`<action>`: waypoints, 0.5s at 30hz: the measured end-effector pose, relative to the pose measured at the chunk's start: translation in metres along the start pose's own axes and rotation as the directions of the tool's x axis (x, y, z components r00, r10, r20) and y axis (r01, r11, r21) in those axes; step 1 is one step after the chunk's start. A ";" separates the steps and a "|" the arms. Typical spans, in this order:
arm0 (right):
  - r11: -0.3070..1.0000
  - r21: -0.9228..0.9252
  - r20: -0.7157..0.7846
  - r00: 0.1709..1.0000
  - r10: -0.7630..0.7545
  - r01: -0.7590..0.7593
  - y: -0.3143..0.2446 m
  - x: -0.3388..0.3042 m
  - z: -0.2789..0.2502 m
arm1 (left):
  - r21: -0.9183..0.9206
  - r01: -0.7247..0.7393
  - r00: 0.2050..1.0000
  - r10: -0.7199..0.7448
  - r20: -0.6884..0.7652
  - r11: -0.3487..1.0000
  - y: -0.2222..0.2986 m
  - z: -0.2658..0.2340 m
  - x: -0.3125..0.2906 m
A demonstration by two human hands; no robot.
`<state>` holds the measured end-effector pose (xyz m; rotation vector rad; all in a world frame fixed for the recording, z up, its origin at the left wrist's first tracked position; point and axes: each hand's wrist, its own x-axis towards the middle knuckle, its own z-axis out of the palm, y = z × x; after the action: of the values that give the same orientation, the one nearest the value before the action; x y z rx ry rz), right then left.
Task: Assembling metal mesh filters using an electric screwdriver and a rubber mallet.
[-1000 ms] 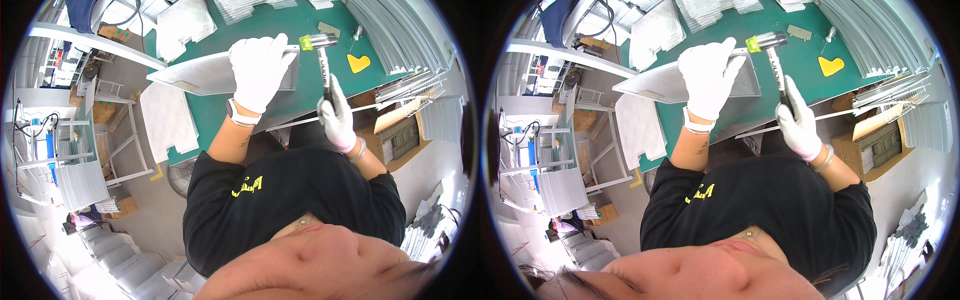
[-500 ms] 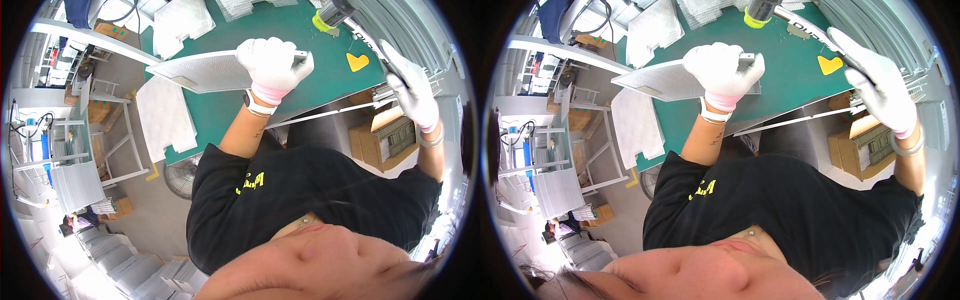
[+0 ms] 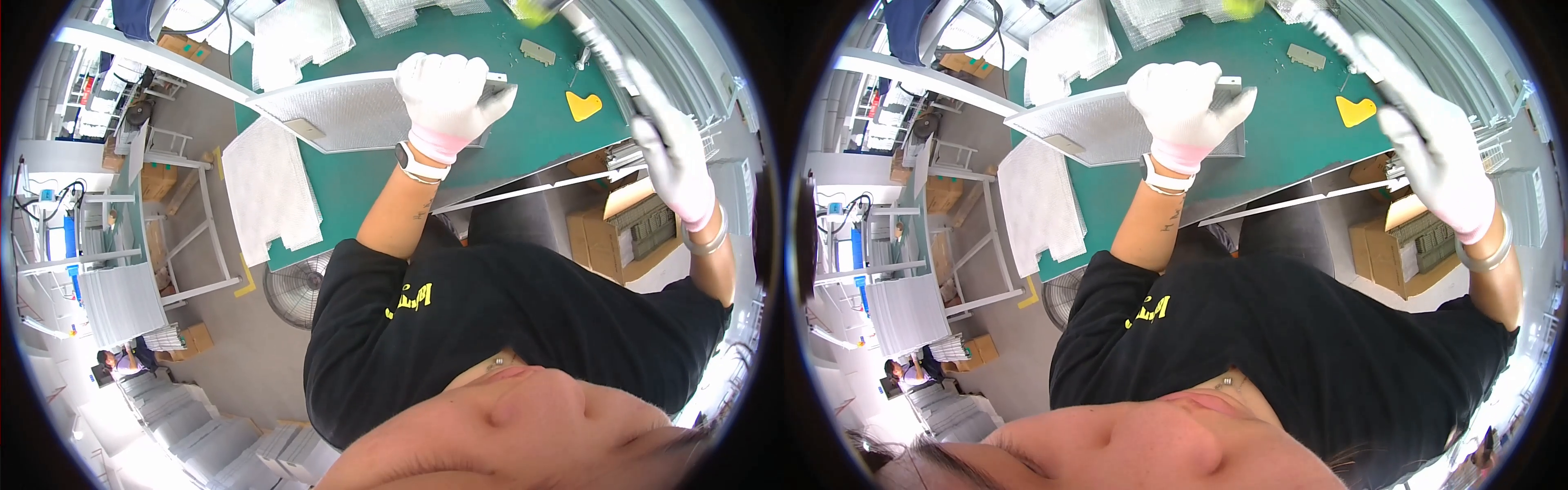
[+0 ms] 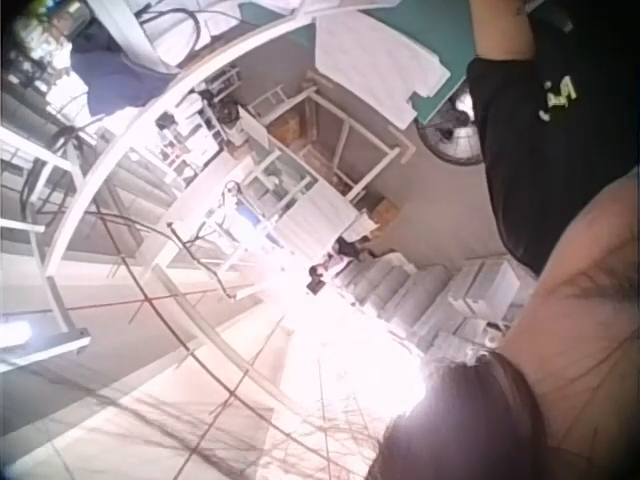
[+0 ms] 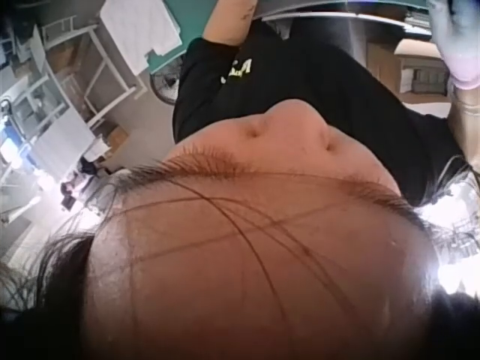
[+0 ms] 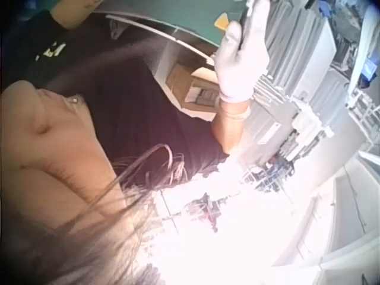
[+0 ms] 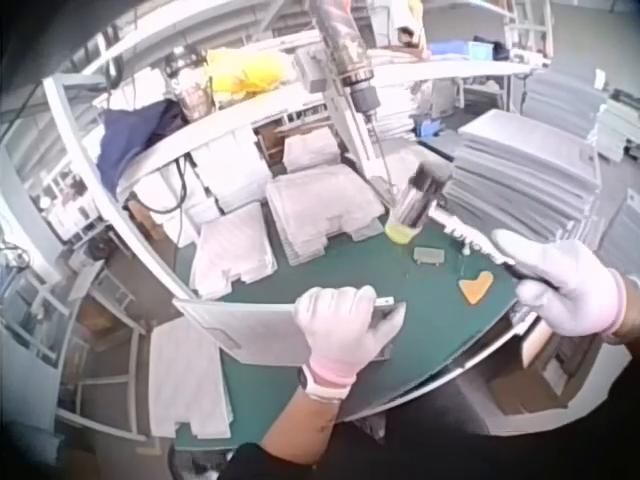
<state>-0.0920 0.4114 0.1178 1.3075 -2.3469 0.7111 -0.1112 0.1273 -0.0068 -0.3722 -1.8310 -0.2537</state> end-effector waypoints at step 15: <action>0.972 -0.205 -0.038 0.993 0.112 -0.117 0.116 -0.017 0.140 | -0.006 0.097 0.988 -0.096 0.119 0.995 0.039 -0.037 0.006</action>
<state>-0.1925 0.3931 -0.0336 1.0754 -2.4159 0.4970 -0.0651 0.1503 0.0085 -0.3124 -1.9681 -0.3150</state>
